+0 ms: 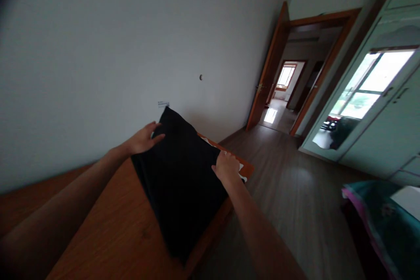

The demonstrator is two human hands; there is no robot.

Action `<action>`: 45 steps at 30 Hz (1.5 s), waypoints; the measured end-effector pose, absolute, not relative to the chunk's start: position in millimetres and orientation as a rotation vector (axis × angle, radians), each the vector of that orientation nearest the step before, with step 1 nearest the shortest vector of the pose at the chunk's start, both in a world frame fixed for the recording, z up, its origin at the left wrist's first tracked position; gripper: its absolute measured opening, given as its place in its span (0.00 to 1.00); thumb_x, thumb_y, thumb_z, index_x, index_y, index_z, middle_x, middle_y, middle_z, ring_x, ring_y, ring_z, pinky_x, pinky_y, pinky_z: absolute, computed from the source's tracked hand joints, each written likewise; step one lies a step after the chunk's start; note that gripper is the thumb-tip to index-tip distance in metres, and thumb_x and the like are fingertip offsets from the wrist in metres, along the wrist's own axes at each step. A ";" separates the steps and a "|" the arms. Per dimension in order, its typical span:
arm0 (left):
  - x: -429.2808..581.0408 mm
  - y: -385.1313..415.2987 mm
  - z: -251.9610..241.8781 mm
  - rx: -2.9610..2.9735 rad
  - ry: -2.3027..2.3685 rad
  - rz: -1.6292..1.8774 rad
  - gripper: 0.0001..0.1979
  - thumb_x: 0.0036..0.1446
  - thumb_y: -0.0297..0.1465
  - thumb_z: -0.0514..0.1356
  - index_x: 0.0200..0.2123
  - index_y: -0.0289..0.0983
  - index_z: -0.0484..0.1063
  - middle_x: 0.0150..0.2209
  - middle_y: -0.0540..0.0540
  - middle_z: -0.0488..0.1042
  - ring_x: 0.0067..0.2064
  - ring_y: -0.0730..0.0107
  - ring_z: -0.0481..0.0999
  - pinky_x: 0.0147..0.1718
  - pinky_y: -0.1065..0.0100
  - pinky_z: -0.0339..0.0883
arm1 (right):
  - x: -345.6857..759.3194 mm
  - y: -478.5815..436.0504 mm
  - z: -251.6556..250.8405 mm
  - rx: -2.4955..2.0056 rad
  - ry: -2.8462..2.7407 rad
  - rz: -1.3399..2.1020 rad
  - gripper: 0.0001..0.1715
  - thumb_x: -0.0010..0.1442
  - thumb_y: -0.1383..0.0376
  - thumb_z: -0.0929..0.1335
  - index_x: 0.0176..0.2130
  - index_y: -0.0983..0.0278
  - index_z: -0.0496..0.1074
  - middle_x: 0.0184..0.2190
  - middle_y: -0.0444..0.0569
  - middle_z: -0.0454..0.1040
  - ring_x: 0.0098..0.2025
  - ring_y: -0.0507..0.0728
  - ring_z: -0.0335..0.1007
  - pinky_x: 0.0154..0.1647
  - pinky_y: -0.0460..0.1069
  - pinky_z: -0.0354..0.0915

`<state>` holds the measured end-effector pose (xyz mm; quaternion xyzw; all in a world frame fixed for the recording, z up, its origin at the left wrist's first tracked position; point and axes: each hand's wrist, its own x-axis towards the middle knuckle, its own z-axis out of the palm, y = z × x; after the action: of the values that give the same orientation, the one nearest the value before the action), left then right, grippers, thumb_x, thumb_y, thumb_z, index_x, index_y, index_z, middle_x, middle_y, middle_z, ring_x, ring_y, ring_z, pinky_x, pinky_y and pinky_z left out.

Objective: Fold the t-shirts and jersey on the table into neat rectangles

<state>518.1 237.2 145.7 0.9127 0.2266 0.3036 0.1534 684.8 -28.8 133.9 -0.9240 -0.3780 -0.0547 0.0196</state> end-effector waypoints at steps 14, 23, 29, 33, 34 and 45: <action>282.7 97.4 -47.2 2.810 0.894 0.726 0.18 0.63 0.40 0.54 0.55 0.53 0.74 0.57 0.48 0.77 0.55 0.55 0.79 0.54 0.52 0.74 | 585.5 -17.6 -1.1 -1.979 -1.830 0.031 0.30 0.65 0.52 0.67 0.61 0.62 0.68 0.66 0.59 0.63 0.67 0.67 0.58 0.66 0.64 0.56; 161.4 62.6 -49.8 2.499 1.377 1.012 0.13 0.62 0.39 0.55 0.47 0.54 0.76 0.47 0.51 0.82 0.47 0.57 0.83 0.48 0.56 0.79 | 567.4 -16.1 -29.7 -2.022 -1.876 -0.028 0.33 0.67 0.46 0.63 0.60 0.64 0.71 0.67 0.62 0.61 0.70 0.72 0.52 0.68 0.74 0.44; 181.3 45.9 -23.5 2.180 1.365 1.052 0.13 0.65 0.38 0.53 0.45 0.43 0.75 0.45 0.41 0.79 0.48 0.59 0.79 0.51 0.59 0.73 | 499.6 31.4 -31.7 -1.661 -1.985 -0.016 0.28 0.70 0.48 0.60 0.51 0.64 0.74 0.60 0.63 0.70 0.62 0.70 0.65 0.62 0.69 0.58; 179.7 43.6 -23.6 1.819 1.362 1.195 0.14 0.63 0.43 0.56 0.43 0.41 0.75 0.38 0.42 0.76 0.39 0.61 0.76 0.43 0.60 0.71 | 438.5 57.7 -36.6 -1.336 -1.978 0.125 0.23 0.70 0.48 0.58 0.40 0.61 0.71 0.39 0.55 0.77 0.43 0.62 0.76 0.45 0.56 0.70; 178.1 43.4 -25.3 1.697 1.374 1.256 0.15 0.62 0.44 0.58 0.42 0.41 0.75 0.36 0.43 0.76 0.37 0.62 0.75 0.40 0.61 0.71 | 427.4 62.3 -39.4 -1.317 -1.938 0.159 0.24 0.70 0.47 0.58 0.37 0.60 0.69 0.34 0.52 0.76 0.38 0.61 0.76 0.40 0.54 0.70; 173.3 52.3 -43.1 1.381 1.446 1.503 0.23 0.59 0.54 0.56 0.42 0.40 0.68 0.33 0.48 0.71 0.32 0.71 0.71 0.33 0.68 0.67 | 429.7 70.0 -72.5 -1.240 -1.760 0.742 0.28 0.61 0.38 0.63 0.32 0.58 0.69 0.25 0.47 0.76 0.29 0.57 0.76 0.30 0.47 0.70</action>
<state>173.3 52.3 -43.1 0.5239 0.5486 0.5705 0.3148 429.7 70.0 -72.5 -0.4946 -0.7017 0.2959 0.4189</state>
